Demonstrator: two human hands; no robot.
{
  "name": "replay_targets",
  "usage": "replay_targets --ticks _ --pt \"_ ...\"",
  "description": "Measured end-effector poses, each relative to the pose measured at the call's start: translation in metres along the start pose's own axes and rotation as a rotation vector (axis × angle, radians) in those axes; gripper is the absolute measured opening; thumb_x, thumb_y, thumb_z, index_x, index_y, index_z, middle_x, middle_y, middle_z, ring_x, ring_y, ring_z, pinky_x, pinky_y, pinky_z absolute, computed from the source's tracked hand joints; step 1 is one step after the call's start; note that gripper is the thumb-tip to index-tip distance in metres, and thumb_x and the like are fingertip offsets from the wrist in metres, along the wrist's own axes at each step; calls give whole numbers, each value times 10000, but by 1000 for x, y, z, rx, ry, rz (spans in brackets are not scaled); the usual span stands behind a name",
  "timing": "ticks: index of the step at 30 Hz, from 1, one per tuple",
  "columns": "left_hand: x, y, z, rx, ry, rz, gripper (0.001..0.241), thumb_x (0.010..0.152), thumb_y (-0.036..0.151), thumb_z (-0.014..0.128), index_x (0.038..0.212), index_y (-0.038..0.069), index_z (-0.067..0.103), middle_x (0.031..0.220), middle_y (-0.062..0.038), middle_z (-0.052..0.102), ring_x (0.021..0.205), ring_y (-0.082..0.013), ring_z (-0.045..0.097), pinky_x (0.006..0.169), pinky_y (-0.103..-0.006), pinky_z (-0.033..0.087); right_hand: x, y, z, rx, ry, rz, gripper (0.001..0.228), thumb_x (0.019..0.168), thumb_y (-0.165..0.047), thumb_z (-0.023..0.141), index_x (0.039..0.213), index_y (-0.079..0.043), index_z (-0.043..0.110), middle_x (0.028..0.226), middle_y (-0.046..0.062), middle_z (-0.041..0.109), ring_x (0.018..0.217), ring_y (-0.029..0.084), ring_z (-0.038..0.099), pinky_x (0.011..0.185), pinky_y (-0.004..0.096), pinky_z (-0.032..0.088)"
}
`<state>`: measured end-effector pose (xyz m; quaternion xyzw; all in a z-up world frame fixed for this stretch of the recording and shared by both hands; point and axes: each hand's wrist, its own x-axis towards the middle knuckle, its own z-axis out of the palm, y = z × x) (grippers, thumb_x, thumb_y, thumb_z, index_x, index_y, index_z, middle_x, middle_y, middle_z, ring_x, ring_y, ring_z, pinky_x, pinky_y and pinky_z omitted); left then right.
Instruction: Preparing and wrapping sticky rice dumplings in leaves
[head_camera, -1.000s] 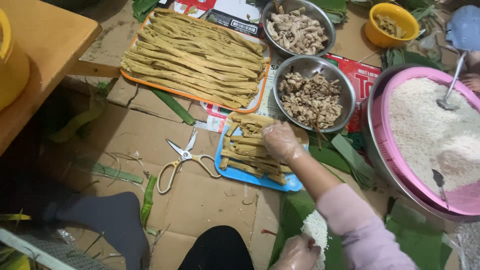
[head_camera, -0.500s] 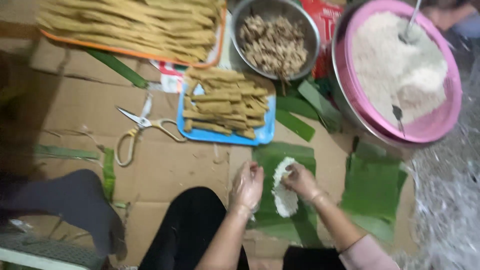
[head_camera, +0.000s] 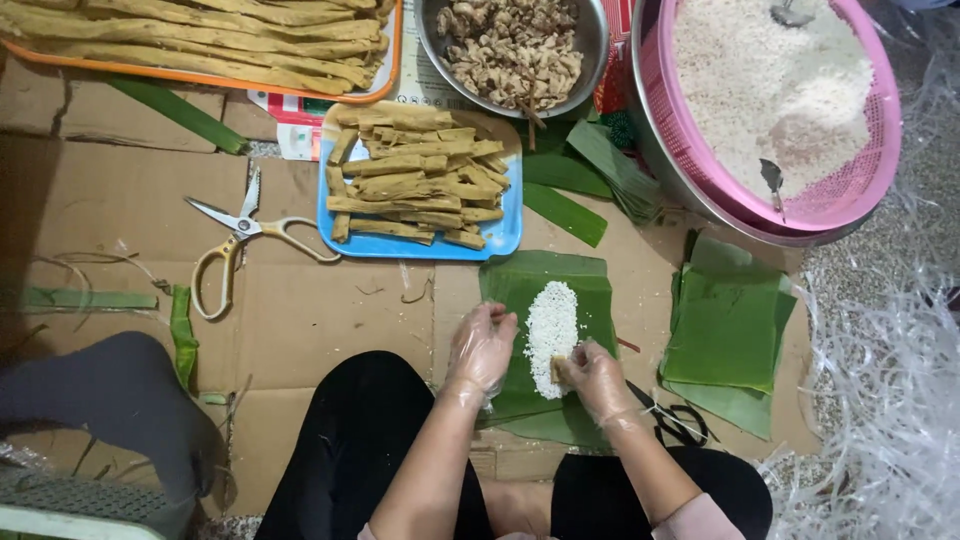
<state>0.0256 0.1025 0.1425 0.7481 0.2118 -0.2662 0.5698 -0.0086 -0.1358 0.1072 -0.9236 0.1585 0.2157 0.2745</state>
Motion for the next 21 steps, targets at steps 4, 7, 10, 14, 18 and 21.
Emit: replay_targets --ticks 4,7,10,14,18,21 --pt "-1 0 2 29 -4 6 494 941 507 556 1297 179 659 1258 -27 731 1290 -292 614 1114 -495 472 3 7 3 -70 -96 68 255 834 -361 750 920 -120 750 761 145 766 856 326 761 750 418 572" --pt "-1 0 1 33 5 14 488 944 502 562 1290 175 669 1240 -21 740 1286 -275 619 1118 -484 460 -15 -21 -12 -30 -58 122 180 777 -329 752 780 -148 753 531 62 700 641 217 742 651 324 559" --pt "-1 0 2 20 -6 16 500 942 510 559 1293 172 671 1243 -29 740 1290 -290 615 1117 -498 455 -11 -14 -7 8 -61 104 178 763 -300 777 753 -125 746 487 66 674 540 203 693 585 296 524" --pt "-13 9 -1 -115 2 29 466 965 422 586 1297 106 670 1225 -104 737 1232 -321 654 1074 -503 488 2 4 3 60 -67 46 166 762 -238 817 764 -86 749 531 108 696 538 203 694 566 274 506" --pt "-34 27 -17 -6 -24 -7 475 963 462 548 1305 149 647 1267 -79 724 1284 -297 618 1106 -494 474 3 -47 -30 -284 -118 15 278 835 -401 754 925 -138 754 781 105 779 848 273 757 806 399 572" --pt "-42 33 -23 -1 -18 -3 465 965 454 551 1291 137 651 1253 -94 726 1286 -312 614 1108 -503 468 42 -101 -35 -480 -51 -143 374 908 -492 660 1051 -163 767 996 145 800 1053 362 733 913 517 571"
